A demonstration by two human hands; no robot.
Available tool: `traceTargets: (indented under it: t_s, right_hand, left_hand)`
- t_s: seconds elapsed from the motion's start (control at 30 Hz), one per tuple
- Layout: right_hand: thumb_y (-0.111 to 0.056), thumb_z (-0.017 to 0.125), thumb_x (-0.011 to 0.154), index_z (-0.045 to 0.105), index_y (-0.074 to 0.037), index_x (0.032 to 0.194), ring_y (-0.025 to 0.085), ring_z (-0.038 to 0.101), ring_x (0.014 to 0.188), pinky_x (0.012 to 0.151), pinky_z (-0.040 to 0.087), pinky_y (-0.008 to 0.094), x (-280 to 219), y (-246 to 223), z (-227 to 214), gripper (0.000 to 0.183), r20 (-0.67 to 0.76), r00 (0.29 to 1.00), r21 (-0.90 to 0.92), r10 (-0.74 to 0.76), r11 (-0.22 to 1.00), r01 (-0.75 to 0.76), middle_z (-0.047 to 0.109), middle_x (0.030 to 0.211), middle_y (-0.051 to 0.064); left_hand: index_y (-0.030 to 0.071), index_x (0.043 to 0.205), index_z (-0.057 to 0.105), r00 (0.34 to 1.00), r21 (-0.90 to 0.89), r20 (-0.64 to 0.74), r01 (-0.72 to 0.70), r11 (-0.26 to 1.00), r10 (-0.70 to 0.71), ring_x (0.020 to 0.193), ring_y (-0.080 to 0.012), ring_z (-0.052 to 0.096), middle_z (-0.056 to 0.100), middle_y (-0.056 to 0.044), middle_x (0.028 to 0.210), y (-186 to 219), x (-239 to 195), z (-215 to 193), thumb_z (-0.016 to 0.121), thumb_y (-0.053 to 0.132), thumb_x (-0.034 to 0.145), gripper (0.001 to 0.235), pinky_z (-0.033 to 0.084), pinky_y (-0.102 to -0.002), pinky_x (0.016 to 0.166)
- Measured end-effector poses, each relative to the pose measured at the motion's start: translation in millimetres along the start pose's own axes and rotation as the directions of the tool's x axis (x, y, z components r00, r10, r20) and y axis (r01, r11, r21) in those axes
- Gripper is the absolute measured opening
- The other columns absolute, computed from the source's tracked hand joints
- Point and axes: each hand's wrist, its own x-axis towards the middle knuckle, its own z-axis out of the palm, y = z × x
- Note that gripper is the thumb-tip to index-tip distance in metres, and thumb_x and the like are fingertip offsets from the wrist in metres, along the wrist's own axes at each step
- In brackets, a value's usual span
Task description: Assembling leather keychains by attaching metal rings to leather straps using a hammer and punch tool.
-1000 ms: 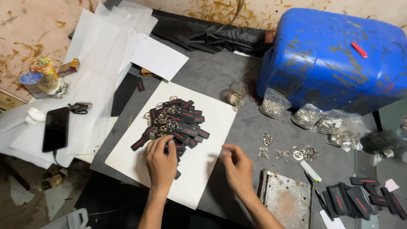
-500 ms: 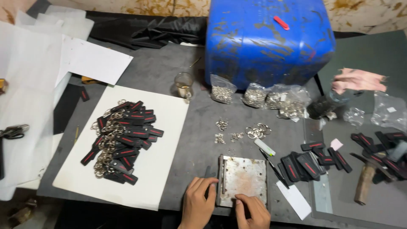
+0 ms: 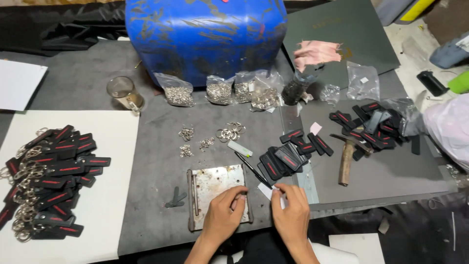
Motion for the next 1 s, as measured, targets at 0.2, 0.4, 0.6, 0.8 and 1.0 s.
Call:
traceTargets:
  t_s: [0.2, 0.4, 0.6, 0.8, 1.0]
  right_hand:
    - [-0.017, 0.067, 0.094, 0.071, -0.008, 0.122, 0.032, 0.056, 0.098, 0.089, 0.047, 0.043, 44.9, 37.0, -3.4, 0.030, -0.146, 0.989, -0.159, -0.023, 0.987, -0.001, 0.061, 0.108, 0.012]
    - [-0.023, 0.071, 0.093, 0.074, -0.014, 0.116, 0.029, 0.059, 0.095, 0.078, 0.046, 0.043, 46.5, 45.5, 2.9, 0.024, -0.115, 0.990, -0.322, -0.087, 0.946, 0.046, 0.063, 0.107, 0.007]
    - [-0.014, 0.072, 0.093, 0.076, -0.010, 0.104, 0.014, 0.056, 0.071, 0.076, 0.048, 0.031, 21.7, 11.2, -2.6, 0.013, -0.196, 0.966, 0.062, 0.170, 0.985, -0.160, 0.062, 0.078, 0.000]
    - [-0.016, 0.078, 0.086, 0.079, -0.005, 0.106, 0.011, 0.069, 0.070, 0.071, 0.056, 0.023, -29.3, -43.6, -0.3, 0.022, 0.347, 0.815, 0.499, 0.465, 0.644, -0.580, 0.078, 0.076, 0.005]
    - [-0.015, 0.075, 0.088, 0.075, -0.003, 0.107, 0.015, 0.063, 0.050, 0.058, 0.056, 0.027, -56.5, -62.2, 13.3, 0.023, 0.512, 0.767, 0.518, 0.387, 0.573, -0.635, 0.085, 0.066, 0.012]
  left_hand:
    - [0.007, 0.110, 0.071, 0.979, 0.224, 0.101, -0.198, 0.954, 0.179, 0.079, -0.0199, 0.074, 0.077, -0.007, 0.089, -6.5, -3.0, 4.3, 0.061, 0.011, 0.094, 0.019, 0.058, -0.034, 0.070]
    - [0.009, 0.109, 0.071, 0.992, 0.234, 0.061, -0.125, 0.964, 0.113, 0.073, -0.0184, 0.072, 0.076, -0.005, 0.085, -7.8, -3.5, 5.3, 0.059, 0.014, 0.094, 0.019, 0.056, -0.034, 0.067]
    - [0.008, 0.107, 0.073, 0.992, 0.198, 0.028, -0.129, 0.972, 0.126, 0.077, -0.0184, 0.073, 0.078, -0.005, 0.091, -6.2, -3.4, 4.7, 0.062, 0.015, 0.094, 0.018, 0.057, -0.032, 0.071]
    - [0.008, 0.118, 0.075, 0.991, -0.104, -0.014, 0.133, 0.986, -0.135, 0.079, -0.0133, 0.066, 0.081, -0.005, 0.104, 5.2, -7.0, 1.0, 0.063, 0.032, 0.096, 0.035, 0.050, -0.028, 0.067]
    - [0.008, 0.080, 0.071, 0.888, -0.247, -0.088, 0.420, 0.873, -0.452, 0.065, -0.0065, 0.056, 0.065, 0.003, 0.066, 27.7, -23.8, -21.9, 0.063, 0.026, 0.098, 0.027, 0.045, -0.027, 0.060]
